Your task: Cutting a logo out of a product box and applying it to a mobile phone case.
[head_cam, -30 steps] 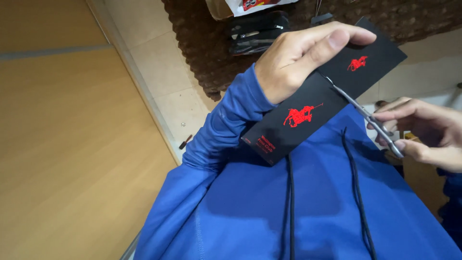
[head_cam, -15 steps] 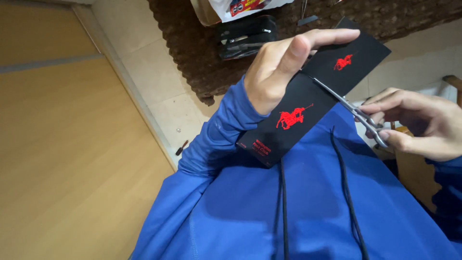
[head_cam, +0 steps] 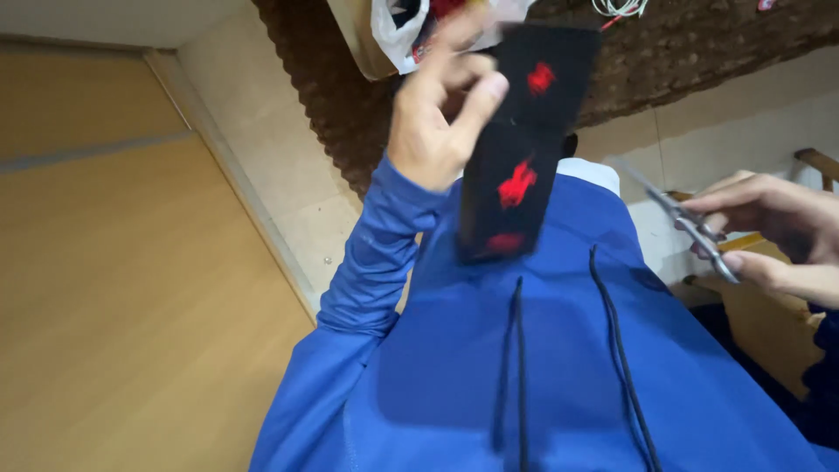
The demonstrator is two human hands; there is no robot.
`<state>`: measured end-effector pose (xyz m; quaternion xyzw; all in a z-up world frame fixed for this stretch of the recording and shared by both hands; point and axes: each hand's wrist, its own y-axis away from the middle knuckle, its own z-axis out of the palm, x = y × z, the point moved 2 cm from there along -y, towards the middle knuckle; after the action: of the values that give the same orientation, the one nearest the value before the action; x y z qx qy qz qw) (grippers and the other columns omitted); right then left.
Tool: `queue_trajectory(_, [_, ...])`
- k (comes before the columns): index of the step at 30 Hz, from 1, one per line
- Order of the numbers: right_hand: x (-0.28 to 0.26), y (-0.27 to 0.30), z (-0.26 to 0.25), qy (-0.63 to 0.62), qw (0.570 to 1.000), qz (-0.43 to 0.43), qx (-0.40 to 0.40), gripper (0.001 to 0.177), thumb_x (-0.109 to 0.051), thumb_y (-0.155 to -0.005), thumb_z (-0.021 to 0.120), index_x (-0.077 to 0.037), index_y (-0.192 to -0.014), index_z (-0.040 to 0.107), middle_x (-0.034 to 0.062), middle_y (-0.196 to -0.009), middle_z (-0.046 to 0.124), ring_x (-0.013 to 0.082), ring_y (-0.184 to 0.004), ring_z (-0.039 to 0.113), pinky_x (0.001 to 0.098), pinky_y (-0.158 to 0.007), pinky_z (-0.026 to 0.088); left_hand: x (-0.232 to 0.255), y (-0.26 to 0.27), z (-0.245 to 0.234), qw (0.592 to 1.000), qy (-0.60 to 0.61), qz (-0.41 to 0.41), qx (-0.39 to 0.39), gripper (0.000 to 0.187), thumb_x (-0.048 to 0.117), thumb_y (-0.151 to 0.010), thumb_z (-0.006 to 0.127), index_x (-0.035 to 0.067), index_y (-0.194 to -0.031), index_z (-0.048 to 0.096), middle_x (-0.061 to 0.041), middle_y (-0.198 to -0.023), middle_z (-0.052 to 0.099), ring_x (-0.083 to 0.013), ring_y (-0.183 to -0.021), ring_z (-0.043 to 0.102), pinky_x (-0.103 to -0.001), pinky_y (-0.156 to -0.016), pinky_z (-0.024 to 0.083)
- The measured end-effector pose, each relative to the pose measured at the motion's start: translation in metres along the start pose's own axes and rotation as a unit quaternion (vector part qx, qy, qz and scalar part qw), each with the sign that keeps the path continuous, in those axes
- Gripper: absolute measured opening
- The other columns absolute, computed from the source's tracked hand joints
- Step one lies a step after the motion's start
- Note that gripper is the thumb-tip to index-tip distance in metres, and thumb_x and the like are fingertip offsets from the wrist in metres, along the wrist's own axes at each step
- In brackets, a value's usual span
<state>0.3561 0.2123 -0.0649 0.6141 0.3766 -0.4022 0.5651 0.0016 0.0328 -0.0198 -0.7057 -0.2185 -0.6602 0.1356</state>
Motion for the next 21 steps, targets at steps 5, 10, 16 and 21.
queue_trajectory(5, [-0.02, -0.019, 0.022, -0.125, 0.992, -0.035, -0.002, 0.056, -0.01, -0.09, 0.068, 0.004, -0.142, 0.051, 0.0162, -0.125, 0.066, 0.0231, -0.106, 0.073, 0.0416, -0.099, 0.059, -0.073, -0.016, -0.011, 0.99, -0.013, 0.029, 0.134, 0.063, 0.004, -0.096, 0.07, 0.005, -0.149, 0.035, -0.01, -0.106, 0.068, -0.0152, -0.097, 0.066, -0.027, -0.09, 0.056])
queue_trajectory(10, [0.0, -0.067, 0.077, -0.235, 0.972, -0.002, 0.016, 0.06, -0.006, -0.086, 0.071, 0.004, -0.14, 0.047, 0.0172, -0.127, 0.064, 0.0241, -0.11, 0.068, 0.0421, -0.1, 0.053, -0.133, -0.034, 0.016, 0.973, 0.158, 0.015, 0.166, 0.043, 0.005, -0.101, 0.07, 0.003, -0.139, 0.052, -0.01, -0.123, 0.068, -0.0184, -0.111, 0.068, -0.035, -0.095, 0.061])
queue_trajectory(16, [0.046, -0.107, 0.1, -0.424, 0.9, -0.079, 0.054, 0.05, -0.007, -0.096, 0.07, 0.004, -0.14, 0.047, 0.0188, -0.124, 0.062, 0.0243, -0.102, 0.067, 0.0508, -0.103, 0.057, -0.169, -0.035, 0.064, 0.909, 0.388, -0.057, 0.139, 0.036, 0.011, -0.105, 0.066, 0.002, -0.138, 0.054, -0.012, -0.124, 0.067, -0.0234, -0.112, 0.067, -0.044, -0.092, 0.061])
queue_trajectory(21, [0.066, -0.104, 0.091, -0.431, 0.891, -0.098, 0.104, 0.052, -0.008, -0.095, 0.069, 0.005, -0.141, 0.046, 0.0205, -0.125, 0.062, 0.0242, -0.1, 0.067, 0.0505, -0.1, 0.057, -0.145, -0.034, 0.075, 0.892, 0.426, -0.101, 0.111, 0.038, 0.023, -0.107, 0.057, 0.007, -0.141, 0.052, -0.012, -0.125, 0.067, -0.0248, -0.109, 0.07, -0.044, -0.088, 0.063])
